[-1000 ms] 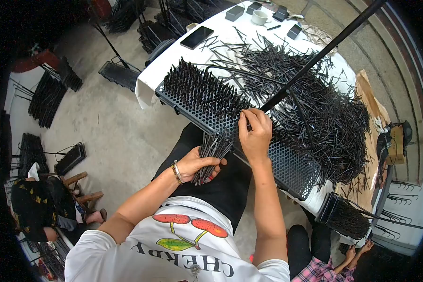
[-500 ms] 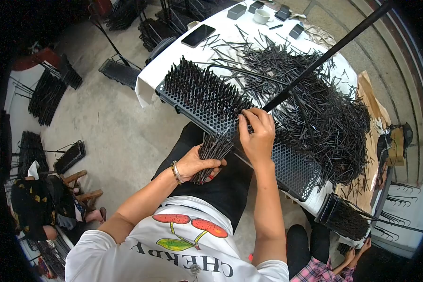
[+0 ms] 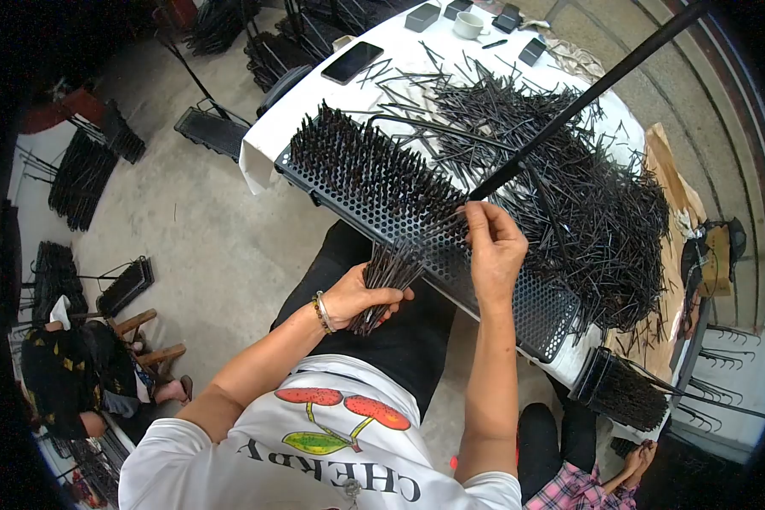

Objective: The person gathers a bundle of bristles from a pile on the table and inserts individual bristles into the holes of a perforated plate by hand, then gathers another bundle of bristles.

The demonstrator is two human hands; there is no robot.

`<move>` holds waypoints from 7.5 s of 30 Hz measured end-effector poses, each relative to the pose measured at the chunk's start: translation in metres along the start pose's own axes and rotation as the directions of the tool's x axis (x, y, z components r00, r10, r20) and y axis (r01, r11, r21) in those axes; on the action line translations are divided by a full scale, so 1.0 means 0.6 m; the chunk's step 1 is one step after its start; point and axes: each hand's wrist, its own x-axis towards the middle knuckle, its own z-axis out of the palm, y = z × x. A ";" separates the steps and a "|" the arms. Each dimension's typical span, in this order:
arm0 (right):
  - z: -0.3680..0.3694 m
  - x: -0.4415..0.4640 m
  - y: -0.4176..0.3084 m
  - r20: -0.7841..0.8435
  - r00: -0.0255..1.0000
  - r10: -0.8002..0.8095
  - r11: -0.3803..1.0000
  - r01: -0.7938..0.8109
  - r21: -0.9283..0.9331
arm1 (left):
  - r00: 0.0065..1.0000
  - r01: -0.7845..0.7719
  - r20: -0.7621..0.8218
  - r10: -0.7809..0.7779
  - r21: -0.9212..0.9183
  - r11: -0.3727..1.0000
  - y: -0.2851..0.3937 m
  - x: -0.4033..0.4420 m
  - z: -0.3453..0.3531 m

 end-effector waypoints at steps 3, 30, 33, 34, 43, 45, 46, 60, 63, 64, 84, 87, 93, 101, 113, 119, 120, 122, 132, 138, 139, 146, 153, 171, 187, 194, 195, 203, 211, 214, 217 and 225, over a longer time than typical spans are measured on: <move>0.003 0.006 0.014 -0.097 0.990 -0.099 0.995 0.098 -0.016 | 0.999 0.043 -0.015 -0.043 -0.025 0.999 0.003 0.004 0.004; -0.002 0.003 0.033 0.114 0.951 -0.289 0.938 0.305 -0.163 | 0.992 0.127 0.050 -0.119 -0.213 0.969 -0.008 0.006 -0.004; 0.010 -0.005 0.044 0.002 0.980 -0.201 0.977 0.201 -0.073 | 0.997 0.072 0.037 -0.068 -0.112 0.991 -0.009 0.008 0.001; 0.013 -0.011 0.047 -0.024 0.986 -0.164 0.985 0.162 -0.055 | 0.998 0.053 0.038 -0.049 -0.120 0.991 -0.009 0.009 0.001; 0.018 -0.020 0.049 0.109 0.884 -0.454 0.798 0.458 -0.392 | 0.999 0.051 -0.005 -0.052 -0.119 0.992 -0.017 0.012 -0.006; 0.019 -0.020 0.047 0.111 0.886 -0.451 0.793 0.455 -0.406 | 0.998 0.068 -0.011 -0.070 -0.125 0.990 -0.012 0.007 -0.004; 0.020 -0.021 0.045 0.113 0.886 -0.449 0.790 0.453 -0.413 | 0.997 0.069 -0.010 -0.071 -0.123 0.990 -0.011 0.006 -0.005; 0.026 -0.027 0.044 0.114 0.872 -0.476 0.711 0.458 -0.533 | 0.999 0.035 -0.020 -0.037 -0.096 0.995 -0.004 0.005 -0.004; 0.029 -0.028 0.033 0.157 0.873 -0.461 0.663 0.456 -0.593 | 0.999 0.029 -0.040 -0.033 -0.096 0.995 -0.011 0.010 -0.006; 0.029 -0.028 0.030 0.174 0.876 -0.450 0.647 0.454 -0.612 | 0.999 0.022 -0.043 -0.027 -0.105 0.994 -0.010 0.010 -0.005; -0.007 -0.056 0.022 0.001 0.985 0.171 0.985 -0.171 0.011 | 0.998 0.043 0.041 -0.037 -0.157 0.987 -0.009 0.002 -0.005; -0.006 -0.044 0.020 -0.128 0.992 0.006 1.000 -0.007 -0.006 | 0.997 0.072 0.030 -0.068 -0.167 0.983 -0.012 0.004 -0.010; 0.001 -0.029 0.044 -0.176 0.971 -0.162 0.986 0.152 -0.072 | 1.000 0.027 -0.010 -0.028 -0.116 0.993 -0.010 0.001 0.002; -0.024 -0.017 0.045 -0.016 0.889 -0.457 0.823 0.416 -0.387 | 0.999 0.022 -0.025 -0.025 -0.120 0.992 -0.012 0.003 0.004; -0.033 -0.022 0.038 0.151 0.947 -0.283 0.894 0.318 -0.316 | 0.999 0.028 -0.032 -0.033 -0.139 0.990 -0.011 0.009 0.007; -0.023 -0.031 0.035 0.194 0.866 -0.461 0.732 0.495 -0.469 | 0.999 0.022 -0.040 -0.028 -0.140 0.990 -0.014 0.010 0.006; -0.022 -0.033 0.037 0.192 0.850 -0.491 0.703 0.516 -0.490 | 0.999 0.023 -0.041 -0.029 -0.139 0.990 -0.015 0.010 0.006; -0.020 -0.037 0.045 0.188 0.815 -0.548 0.641 0.554 -0.532 | 0.999 0.027 -0.037 -0.033 -0.145 0.989 -0.012 0.008 0.008; -0.002 -0.056 0.048 0.130 0.827 -0.546 0.668 0.524 -0.528 | 0.998 0.046 -0.039 -0.052 -0.151 0.987 -0.018 0.013 0.002; -0.002 -0.083 0.034 0.078 0.996 0.041 0.968 -0.020 -0.251 | 1.000 -0.027 -0.016 0.025 -0.136 0.990 -0.006 0.003 0.010; 0.000 -0.086 0.032 0.119 0.984 0.134 0.974 -0.108 -0.200 | 0.999 -0.035 -0.010 0.034 -0.126 0.991 -0.002 0.001 0.013; -0.007 -0.088 0.025 0.245 0.907 0.343 0.939 -0.335 -0.074 | 1.000 -0.018 -0.006 0.018 -0.148 0.989 -0.007 0.003 0.016; -0.031 -0.068 0.010 -0.084 0.996 0.015 1.000 -0.016 -0.009 | 0.993 0.055 -0.093 -0.071 -0.162 0.985 -0.016 0.016 0.013; -0.026 -0.031 0.043 -0.005 0.972 -0.234 0.930 0.223 -0.293 | 0.990 0.050 -0.119 -0.072 -0.182 0.982 -0.022 0.024 0.019; -0.006 -0.088 0.016 0.198 0.966 0.169 0.947 -0.104 -0.304 | 0.991 0.016 -0.130 -0.038 -0.166 0.986 -0.007 0.011 0.031; -0.034 -0.085 0.022 0.143 0.939 0.312 0.949 -0.314 -0.011 | 0.991 0.038 -0.119 -0.067 -0.227 0.973 -0.012 0.012 0.038; -0.040 -0.081 0.015 0.106 0.954 0.281 0.958 -0.285 0.030 | 0.988 0.049 -0.133 -0.085 -0.252 0.967 -0.017 0.015 0.036; -0.047 -0.041 0.044 -0.150 0.963 -0.224 0.960 0.191 -0.204 | 0.985 0.090 -0.123 -0.117 -0.209 0.974 -0.015 0.030 0.039; -0.039 -0.036 0.049 -0.050 0.906 -0.421 0.830 0.362 -0.425 | 0.987 0.085 -0.113 -0.111 -0.214 0.973 -0.009 0.017 0.030; -0.035 -0.036 0.055 0.037 0.882 -0.470 0.751 0.422 -0.507 | 0.990 0.066 -0.111 -0.088 -0.191 0.979 -0.016 0.017 0.024; -0.026 -0.039 0.060 0.096 0.831 -0.548 0.652 0.496 -0.574 | 0.990 0.066 -0.110 -0.085 -0.168 0.984 -0.015 0.016 0.022; -0.017 -0.044 0.054 0.058 0.870 -0.489 0.648 0.407 -0.644 | 0.990 0.045 -0.133 -0.053 -0.061 0.997 -0.009 0.008 0.021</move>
